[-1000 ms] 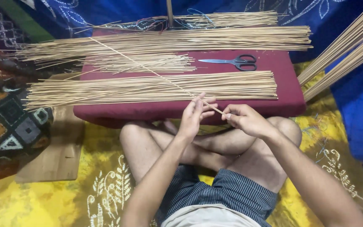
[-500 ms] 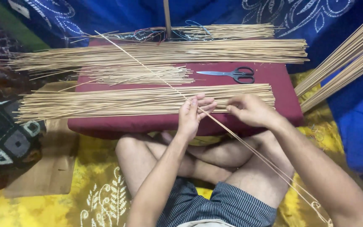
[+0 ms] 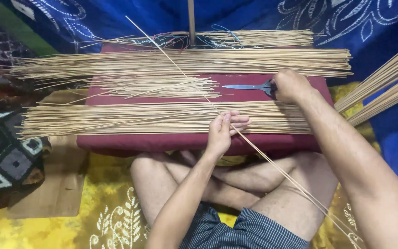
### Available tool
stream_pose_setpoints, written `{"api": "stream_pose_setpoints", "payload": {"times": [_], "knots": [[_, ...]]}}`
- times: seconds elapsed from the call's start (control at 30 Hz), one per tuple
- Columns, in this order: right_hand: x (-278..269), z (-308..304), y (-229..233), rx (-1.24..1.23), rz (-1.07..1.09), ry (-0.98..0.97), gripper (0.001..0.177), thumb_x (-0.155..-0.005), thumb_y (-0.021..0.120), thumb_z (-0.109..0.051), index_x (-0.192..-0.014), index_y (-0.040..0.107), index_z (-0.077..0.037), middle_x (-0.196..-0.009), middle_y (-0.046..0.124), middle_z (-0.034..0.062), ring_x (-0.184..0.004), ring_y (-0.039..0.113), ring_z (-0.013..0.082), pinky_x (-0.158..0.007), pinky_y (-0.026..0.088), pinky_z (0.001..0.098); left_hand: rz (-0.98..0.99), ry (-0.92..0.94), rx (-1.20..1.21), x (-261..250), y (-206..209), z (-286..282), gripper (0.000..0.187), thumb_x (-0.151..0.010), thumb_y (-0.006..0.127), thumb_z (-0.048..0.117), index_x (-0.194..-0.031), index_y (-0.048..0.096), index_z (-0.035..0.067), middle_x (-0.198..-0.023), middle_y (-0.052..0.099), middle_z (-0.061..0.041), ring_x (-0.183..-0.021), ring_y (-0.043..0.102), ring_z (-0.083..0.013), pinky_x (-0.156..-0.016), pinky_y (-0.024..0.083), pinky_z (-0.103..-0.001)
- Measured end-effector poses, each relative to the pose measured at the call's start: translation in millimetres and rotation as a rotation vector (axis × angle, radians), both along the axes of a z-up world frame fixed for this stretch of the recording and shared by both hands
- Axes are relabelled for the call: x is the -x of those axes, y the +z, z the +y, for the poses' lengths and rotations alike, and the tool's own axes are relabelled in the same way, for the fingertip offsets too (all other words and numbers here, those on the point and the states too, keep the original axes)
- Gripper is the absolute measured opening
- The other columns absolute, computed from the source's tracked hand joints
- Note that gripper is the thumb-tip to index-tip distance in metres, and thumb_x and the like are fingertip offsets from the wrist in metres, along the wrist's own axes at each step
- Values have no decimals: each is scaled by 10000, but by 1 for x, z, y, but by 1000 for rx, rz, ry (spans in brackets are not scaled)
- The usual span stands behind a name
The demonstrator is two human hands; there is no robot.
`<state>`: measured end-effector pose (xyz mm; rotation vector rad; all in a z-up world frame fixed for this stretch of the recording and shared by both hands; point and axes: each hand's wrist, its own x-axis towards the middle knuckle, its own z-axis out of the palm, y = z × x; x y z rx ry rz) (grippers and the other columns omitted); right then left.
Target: Sorting, aligning, and trimming thin wooden sticks by hand and with scissors
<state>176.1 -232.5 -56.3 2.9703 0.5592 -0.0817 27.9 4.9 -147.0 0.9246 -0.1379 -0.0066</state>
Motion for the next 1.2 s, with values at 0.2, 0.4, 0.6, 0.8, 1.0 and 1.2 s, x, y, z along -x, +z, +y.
{"api": "stream_pose_setpoints", "payload": {"times": [0.2, 0.4, 0.6, 0.8, 1.0, 1.2], "knots": [[21, 15, 42, -46, 76, -88, 467, -780, 787, -271, -1144, 767, 20, -1035, 758, 289, -1060, 732, 474, -875, 579, 573, 12, -10, -52, 2, 5, -1, 365, -1159, 246, 134, -1304, 504, -80, -1106, 702, -358, -1017, 717, -422, -882, 603, -520], [62, 19, 107, -209, 199, -87, 471, -694, 873, -249, -1085, 793, -1, -977, 793, 254, -1078, 725, 470, -896, 558, 576, 13, -21, -51, 0, 0, -3, 360, -1164, 251, 151, -1300, 495, -77, -1124, 691, -364, -1019, 710, -432, -885, 597, -534], [119, 46, 150, -195, 422, -169, 694, -656, 838, -629, -896, 789, 20, -840, 781, 279, -957, 758, 451, -862, 553, 539, -7, -53, -95, 0, 1, -2, 370, -1163, 236, 166, -1320, 495, -47, -1145, 680, -374, -1073, 683, -446, -902, 583, -540], [116, 70, 146, -64, 402, -137, 560, -678, 861, -654, -747, 791, -102, -637, 737, 130, -757, 770, 316, -753, 568, 442, 14, -71, -138, 6, 16, 2, 368, -1158, 232, 131, -1320, 505, -54, -1112, 700, -357, -1045, 710, -419, -907, 601, -534], [112, 84, 148, 16, 394, -59, 411, -632, 813, -532, -719, 819, -131, -691, 742, 160, -836, 769, 355, -760, 566, 451, -22, -94, -145, 5, 13, 2, 373, -1156, 236, 131, -1335, 512, -45, -1148, 684, -367, -1064, 704, -426, -918, 589, -546], [102, 88, 148, 42, 439, -18, 456, -635, 809, -571, -728, 816, -125, -718, 761, 175, -874, 771, 376, -789, 571, 465, -13, -103, -129, 3, 9, 1, 387, -1154, 233, 111, -1329, 528, -66, -1141, 682, -371, -1047, 709, -422, -912, 594, -539]]}}
